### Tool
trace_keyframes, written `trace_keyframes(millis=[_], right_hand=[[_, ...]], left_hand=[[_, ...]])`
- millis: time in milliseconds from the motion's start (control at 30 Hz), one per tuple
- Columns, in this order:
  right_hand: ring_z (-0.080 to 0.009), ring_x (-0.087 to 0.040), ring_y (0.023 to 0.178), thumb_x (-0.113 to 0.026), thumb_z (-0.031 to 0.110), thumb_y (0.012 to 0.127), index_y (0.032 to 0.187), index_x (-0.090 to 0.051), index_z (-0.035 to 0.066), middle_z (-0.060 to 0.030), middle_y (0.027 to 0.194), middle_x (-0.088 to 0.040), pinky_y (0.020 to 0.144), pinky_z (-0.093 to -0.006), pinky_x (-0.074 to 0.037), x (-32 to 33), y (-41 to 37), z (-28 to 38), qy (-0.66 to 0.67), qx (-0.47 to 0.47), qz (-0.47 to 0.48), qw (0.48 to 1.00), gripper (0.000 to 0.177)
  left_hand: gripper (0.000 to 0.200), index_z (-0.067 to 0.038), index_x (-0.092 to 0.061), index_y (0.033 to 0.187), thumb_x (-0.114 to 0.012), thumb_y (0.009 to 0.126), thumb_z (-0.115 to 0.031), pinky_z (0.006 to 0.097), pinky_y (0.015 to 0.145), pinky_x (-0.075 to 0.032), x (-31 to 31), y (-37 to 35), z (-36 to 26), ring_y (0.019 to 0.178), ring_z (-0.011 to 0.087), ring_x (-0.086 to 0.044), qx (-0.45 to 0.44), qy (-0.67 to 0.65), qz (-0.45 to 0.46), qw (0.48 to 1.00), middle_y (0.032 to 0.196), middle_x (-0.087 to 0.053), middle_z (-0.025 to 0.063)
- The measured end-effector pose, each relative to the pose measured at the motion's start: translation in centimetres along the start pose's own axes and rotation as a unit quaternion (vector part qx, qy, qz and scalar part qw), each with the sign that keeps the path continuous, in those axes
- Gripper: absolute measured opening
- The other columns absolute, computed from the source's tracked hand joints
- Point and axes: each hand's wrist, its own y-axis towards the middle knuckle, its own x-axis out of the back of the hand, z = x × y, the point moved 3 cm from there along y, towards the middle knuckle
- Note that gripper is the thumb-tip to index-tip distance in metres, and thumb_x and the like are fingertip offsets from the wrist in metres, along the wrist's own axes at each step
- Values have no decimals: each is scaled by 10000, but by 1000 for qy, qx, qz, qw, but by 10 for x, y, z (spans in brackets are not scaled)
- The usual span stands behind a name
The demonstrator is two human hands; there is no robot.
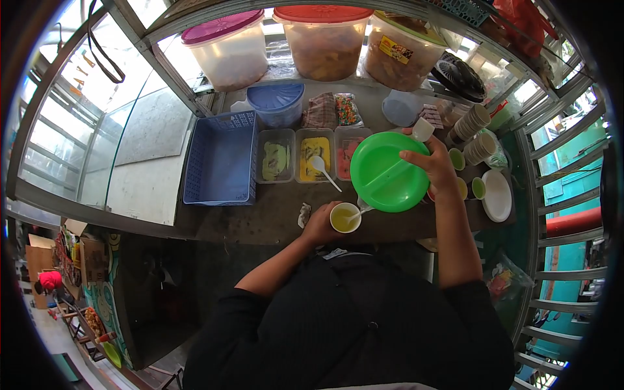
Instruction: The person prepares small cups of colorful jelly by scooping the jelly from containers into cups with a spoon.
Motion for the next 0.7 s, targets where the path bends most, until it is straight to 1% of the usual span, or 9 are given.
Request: trace_keyframes(millis=[167,267,333,367,433,533,633,667,700], right_hand=[[-170,-670,1003,-824,42,781,1235,-617,45,-67,1102,-681,900,-315,-539,10,4,-3,4,-16,8,1000,499],[-184,-644,1089,-830,50,776,1227,-610,51,-90,1233,-646,946,-332,-520,9,6,-2,-2,-21,12,1000,502],[-169,-644,1067,-847,72,767,1227,-610,38,-80,1184,-649,922,-323,-526,6,6,-3,1,0,5,1000,519],[-162,-644,1055,-856,83,762,1227,-610,32,-74,1159,-650,910,-319,-529,5,6,-4,2,10,3,1000,529],[-166,-633,1079,-859,86,763,1235,-604,30,-72,1183,-638,930,-324,-521,4,5,-5,-5,9,7,1000,539],[-170,-622,1095,-862,93,767,1245,-599,31,-65,1196,-628,952,-334,-510,0,3,-5,-6,11,13,1000,549],[-172,-616,1098,-862,96,772,1252,-596,37,-64,1201,-623,961,-338,-504,-7,-2,-2,-7,10,21,1000,552],[-172,-614,1099,-861,97,774,1254,-595,39,-65,1203,-621,963,-338,-503,-8,-4,-2,-7,9,24,1000,552],[-176,-607,1129,-854,91,776,1243,-597,45,-68,1265,-608,982,-343,-496,-8,-5,-3,-11,9,31,999,535]], left_hand=[[797,-71,-556,1286,-946,643,-335,440,945,-512,-7,4,3,1132,350,-628,13,21,-23,999,1211,-650,138],[811,-68,-549,1295,-946,645,-347,443,946,-511,-7,5,-2,1138,352,-625,5,33,-27,999,1217,-648,139],[817,-64,-547,1301,-941,651,-364,448,950,-509,-5,5,-5,1146,355,-621,0,27,-26,999,1224,-645,141],[808,-65,-542,1309,-927,658,-349,455,956,-505,-4,5,-6,1150,364,-615,-7,31,-23,999,1222,-646,152],[790,-67,-532,1324,-900,671,-319,469,969,-497,-1,4,-8,1157,383,-602,-19,38,-20,999,1218,-647,175],[811,-62,-524,1346,-890,667,-314,468,976,-495,-2,3,-4,1155,385,-603,-40,35,-19,998,1221,-644,178],[807,-40,-555,1307,-919,676,-387,451,977,-496,-2,2,-1,1154,374,-614,-46,27,-24,998,1252,-635,169],[806,-41,-555,1306,-920,675,-383,451,974,-496,-2,2,1,1152,373,-615,-51,24,-25,998,1247,-637,168],[804,-42,-555,1306,-921,674,-379,450,971,-496,-3,2,2,1149,371,-617,-55,21,-26,998,1241,-639,168]])
